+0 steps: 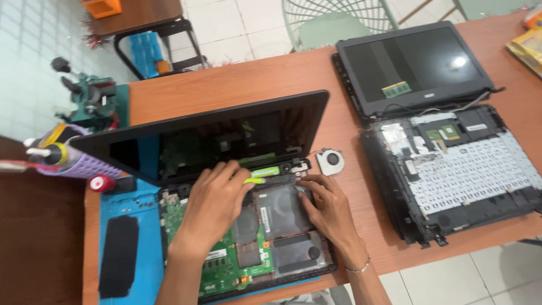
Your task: The person works on the internal components of a laptop by hand, using a screwdriver to remove or secure internal parts. The person manipulates a small fan and reconnects internal wiring within the laptop chassis.
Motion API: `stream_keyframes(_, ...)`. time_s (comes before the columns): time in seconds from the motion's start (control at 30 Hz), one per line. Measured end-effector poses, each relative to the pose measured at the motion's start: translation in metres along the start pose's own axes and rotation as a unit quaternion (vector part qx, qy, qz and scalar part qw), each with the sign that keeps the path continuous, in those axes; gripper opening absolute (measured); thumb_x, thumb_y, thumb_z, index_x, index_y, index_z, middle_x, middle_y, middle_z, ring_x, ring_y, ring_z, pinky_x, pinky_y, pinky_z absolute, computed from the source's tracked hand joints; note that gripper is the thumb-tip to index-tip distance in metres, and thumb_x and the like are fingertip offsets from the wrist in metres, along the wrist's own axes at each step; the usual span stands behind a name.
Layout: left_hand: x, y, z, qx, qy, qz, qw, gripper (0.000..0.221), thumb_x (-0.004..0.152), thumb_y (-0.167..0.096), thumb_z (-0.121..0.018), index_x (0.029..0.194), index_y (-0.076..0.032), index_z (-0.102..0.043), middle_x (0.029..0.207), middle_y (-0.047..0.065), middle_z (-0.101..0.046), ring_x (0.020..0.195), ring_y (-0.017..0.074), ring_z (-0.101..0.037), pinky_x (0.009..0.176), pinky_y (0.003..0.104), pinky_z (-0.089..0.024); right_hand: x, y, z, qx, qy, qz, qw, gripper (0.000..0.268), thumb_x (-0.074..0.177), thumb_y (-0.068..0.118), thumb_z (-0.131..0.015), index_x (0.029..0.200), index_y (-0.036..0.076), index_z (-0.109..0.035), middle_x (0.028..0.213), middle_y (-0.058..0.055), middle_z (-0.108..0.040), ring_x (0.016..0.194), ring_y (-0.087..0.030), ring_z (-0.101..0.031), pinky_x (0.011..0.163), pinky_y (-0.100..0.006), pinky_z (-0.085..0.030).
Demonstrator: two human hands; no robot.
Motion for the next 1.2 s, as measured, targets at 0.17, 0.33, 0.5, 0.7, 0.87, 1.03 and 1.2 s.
stream_keyframes(0.17, -0.055, 0.030, 0.025, -0.035, -0.029, 0.116, 0.992, 0.014, 0.086, -0.014, -0.071, 0.098, -0.005, -0.070, 0.094, 0.010, -0.066, 0.092, 0.0330, -0.063, 0.080, 0.045, -0.050, -0.002, 0.047, -0.014, -0.021, 0.053, 0.073, 0.996, 0.026, 0.084, 0.010, -0.076, 0.109, 0.005, -0.074, 0.108, -0.010, -0.072, 0.101, -0.031, -0.067, 0.086, -0.041, -0.054)
stream_keyframes(0.33, -0.119, 0.061, 0.050, -0.045, -0.076, 0.221, 0.971, 0.015, 0.088, -0.013, -0.069, 0.100, -0.005, -0.070, 0.096, 0.011, -0.070, 0.094, 0.0332, -0.065, 0.080, 0.044, -0.051, -0.001, 0.092, -0.052, -0.008, 0.133, 0.113, 0.985, 0.030, 0.084, 0.012, -0.074, 0.114, 0.007, -0.073, 0.108, -0.010, -0.071, 0.101, -0.031, -0.065, 0.084, -0.041, -0.054)
stream_keyframes(0.5, -0.181, 0.091, 0.065, -0.021, -0.100, 0.347, 0.932, 0.016, 0.091, -0.018, -0.067, 0.101, -0.005, -0.069, 0.092, 0.011, -0.072, 0.089, 0.0342, -0.066, 0.081, 0.045, -0.050, -0.005, 0.125, -0.109, -0.003, 0.231, 0.150, 0.961, 0.036, 0.087, 0.014, -0.073, 0.122, 0.008, -0.068, 0.112, -0.011, -0.067, 0.102, -0.032, -0.063, 0.087, -0.043, -0.053)
stream_keyframes(0.7, -0.229, 0.122, 0.061, -0.046, -0.112, 0.434, 0.893, 0.016, 0.096, -0.019, -0.062, 0.106, -0.006, -0.066, 0.097, 0.011, -0.073, 0.085, 0.0330, -0.068, 0.076, 0.044, -0.052, -0.016, 0.154, -0.174, -0.054, 0.270, 0.233, 0.933, 0.045, 0.088, 0.014, -0.070, 0.132, 0.008, -0.064, 0.119, -0.013, -0.061, 0.106, -0.033, -0.056, 0.091, -0.048, -0.048)
stream_keyframes(0.87, -0.242, 0.135, 0.055, -0.071, -0.115, 0.463, 0.876, 0.017, 0.096, -0.019, -0.061, 0.108, -0.007, -0.064, 0.103, 0.009, -0.072, 0.091, 0.0329, -0.069, 0.075, 0.044, -0.054, -0.018, 0.165, -0.207, -0.100, 0.251, 0.277, 0.922, 0.044, 0.089, 0.017, -0.070, 0.132, 0.010, -0.066, 0.113, -0.011, -0.060, 0.104, -0.031, -0.054, 0.087, -0.046, -0.044)
stream_keyframes(1.03, -0.244, 0.145, 0.052, -0.065, -0.098, 0.480, 0.870, 0.018, 0.097, -0.022, -0.059, 0.109, -0.010, -0.064, 0.107, 0.007, -0.072, 0.097, 0.0332, -0.069, 0.076, 0.045, -0.054, -0.012, 0.171, -0.224, -0.130, 0.240, 0.294, 0.916, 0.038, 0.090, 0.019, -0.069, 0.127, 0.011, -0.070, 0.104, -0.010, -0.058, 0.097, -0.029, -0.053, 0.081, -0.045, -0.042)
stream_keyframes(1.2, -0.243, 0.150, 0.048, -0.070, -0.079, 0.487, 0.867, 0.018, 0.098, -0.023, -0.058, 0.111, -0.011, -0.063, 0.108, 0.005, -0.072, 0.096, 0.0324, -0.070, 0.078, 0.045, -0.054, -0.005, 0.175, -0.236, -0.148, 0.235, 0.320, 0.906, 0.035, 0.089, 0.019, -0.069, 0.122, 0.011, -0.074, 0.098, -0.009, -0.056, 0.095, -0.027, -0.051, 0.076, -0.044, -0.038)
Point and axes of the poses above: each hand's wrist, its own x-axis towards the middle knuckle, its own z-axis out of the back of the hand, y = z × x, the point moved 5 cm from there along x, towards the middle knuckle
